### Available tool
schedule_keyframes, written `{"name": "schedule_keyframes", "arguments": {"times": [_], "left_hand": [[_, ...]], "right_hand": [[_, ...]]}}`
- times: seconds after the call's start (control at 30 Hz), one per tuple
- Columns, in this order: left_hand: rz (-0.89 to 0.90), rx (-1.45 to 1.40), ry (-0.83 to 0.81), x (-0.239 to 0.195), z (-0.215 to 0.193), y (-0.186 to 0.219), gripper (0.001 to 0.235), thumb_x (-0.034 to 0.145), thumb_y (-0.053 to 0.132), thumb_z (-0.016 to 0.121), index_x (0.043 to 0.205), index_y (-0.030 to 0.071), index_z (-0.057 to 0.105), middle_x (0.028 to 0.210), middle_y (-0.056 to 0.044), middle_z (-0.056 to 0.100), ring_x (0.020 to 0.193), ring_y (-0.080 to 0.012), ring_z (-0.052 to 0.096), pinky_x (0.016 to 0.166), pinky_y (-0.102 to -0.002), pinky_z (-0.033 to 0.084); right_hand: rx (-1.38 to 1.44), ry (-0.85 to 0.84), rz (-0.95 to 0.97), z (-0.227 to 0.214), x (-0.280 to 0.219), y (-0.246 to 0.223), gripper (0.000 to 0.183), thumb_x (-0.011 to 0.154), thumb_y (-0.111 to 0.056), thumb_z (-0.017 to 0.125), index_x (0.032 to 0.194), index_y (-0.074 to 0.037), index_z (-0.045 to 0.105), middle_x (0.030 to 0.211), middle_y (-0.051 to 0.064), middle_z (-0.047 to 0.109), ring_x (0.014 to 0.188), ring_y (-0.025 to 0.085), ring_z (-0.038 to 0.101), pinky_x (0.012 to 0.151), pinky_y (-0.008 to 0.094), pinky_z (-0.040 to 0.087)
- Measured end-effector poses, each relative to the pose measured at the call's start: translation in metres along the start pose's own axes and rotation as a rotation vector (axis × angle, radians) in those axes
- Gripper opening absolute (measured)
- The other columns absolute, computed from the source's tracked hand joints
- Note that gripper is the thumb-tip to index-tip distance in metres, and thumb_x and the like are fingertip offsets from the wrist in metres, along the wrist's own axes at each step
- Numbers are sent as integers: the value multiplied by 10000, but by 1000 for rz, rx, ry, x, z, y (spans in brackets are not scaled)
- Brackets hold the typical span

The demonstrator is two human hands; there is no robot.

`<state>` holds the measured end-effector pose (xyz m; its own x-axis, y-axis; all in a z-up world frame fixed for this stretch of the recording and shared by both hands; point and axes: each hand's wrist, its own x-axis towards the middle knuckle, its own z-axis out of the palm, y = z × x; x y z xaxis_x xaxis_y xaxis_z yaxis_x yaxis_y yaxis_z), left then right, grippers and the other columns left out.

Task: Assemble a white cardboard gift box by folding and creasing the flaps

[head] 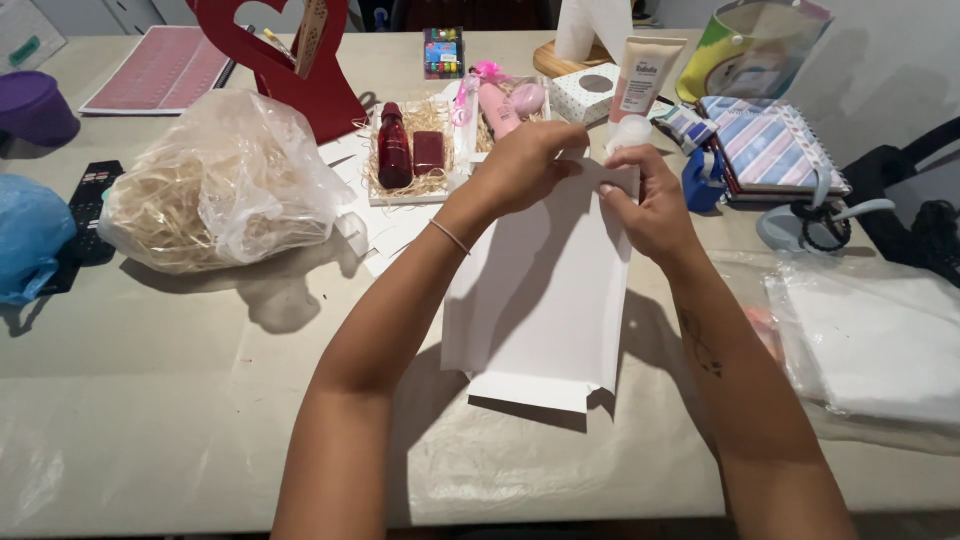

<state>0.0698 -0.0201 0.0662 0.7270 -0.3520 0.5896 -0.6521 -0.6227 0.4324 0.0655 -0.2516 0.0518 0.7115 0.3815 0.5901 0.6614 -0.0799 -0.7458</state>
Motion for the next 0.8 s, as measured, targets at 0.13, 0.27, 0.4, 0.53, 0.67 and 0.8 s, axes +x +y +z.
{"name": "schedule_keyframes", "arguments": {"times": [0.13, 0.27, 0.4, 0.53, 0.67, 0.8], "left_hand": [[53, 59, 4, -4, -2, 13, 367, 874, 170, 779, 1218, 231, 666, 967, -107, 719, 967, -394, 699, 834, -507, 575], [80, 104, 28, -5, 1, 14, 378, 867, 184, 789, 1222, 239, 672, 908, -82, 698, 920, -363, 706, 812, -485, 581], [128, 128, 89, -9, 11, -4, 360, 853, 191, 793, 1188, 259, 683, 883, -64, 672, 893, -344, 703, 790, -454, 580], [154, 168, 133, -10, 15, -7, 336, 859, 189, 784, 1170, 264, 684, 879, -50, 654, 879, -326, 701, 785, -430, 584], [201, 294, 171, -11, 13, 4, 304, 847, 175, 790, 1120, 247, 677, 882, -29, 642, 849, -306, 696, 764, -411, 588], [281, 353, 194, -11, 6, 16, 226, 845, 172, 773, 1025, 223, 646, 849, -16, 615, 820, -296, 684, 728, -395, 579]], "right_hand": [[-85, 23, -49, -1, -5, 11, 309, 856, 54, 696, 1116, -110, 671, 825, 76, 630, 754, 127, 592, 665, 283, 459], [-129, 43, -103, -1, -4, 14, 268, 846, 81, 711, 1040, -104, 714, 774, 135, 667, 668, 162, 618, 592, 321, 481], [-66, 17, -68, -3, 0, -11, 213, 866, 100, 690, 1018, -37, 750, 774, 141, 677, 693, 92, 578, 550, 258, 505], [-54, 53, -75, -3, 2, 0, 214, 849, 85, 741, 1037, -16, 758, 818, 171, 708, 662, 97, 606, 527, 272, 509], [-151, 64, -117, -4, 0, -11, 190, 866, 110, 743, 1014, -6, 773, 821, 187, 719, 689, 196, 692, 578, 315, 567], [-264, 77, -237, -2, -1, -25, 158, 880, 132, 737, 975, 14, 782, 773, 197, 700, 661, 286, 704, 561, 337, 583]]}}
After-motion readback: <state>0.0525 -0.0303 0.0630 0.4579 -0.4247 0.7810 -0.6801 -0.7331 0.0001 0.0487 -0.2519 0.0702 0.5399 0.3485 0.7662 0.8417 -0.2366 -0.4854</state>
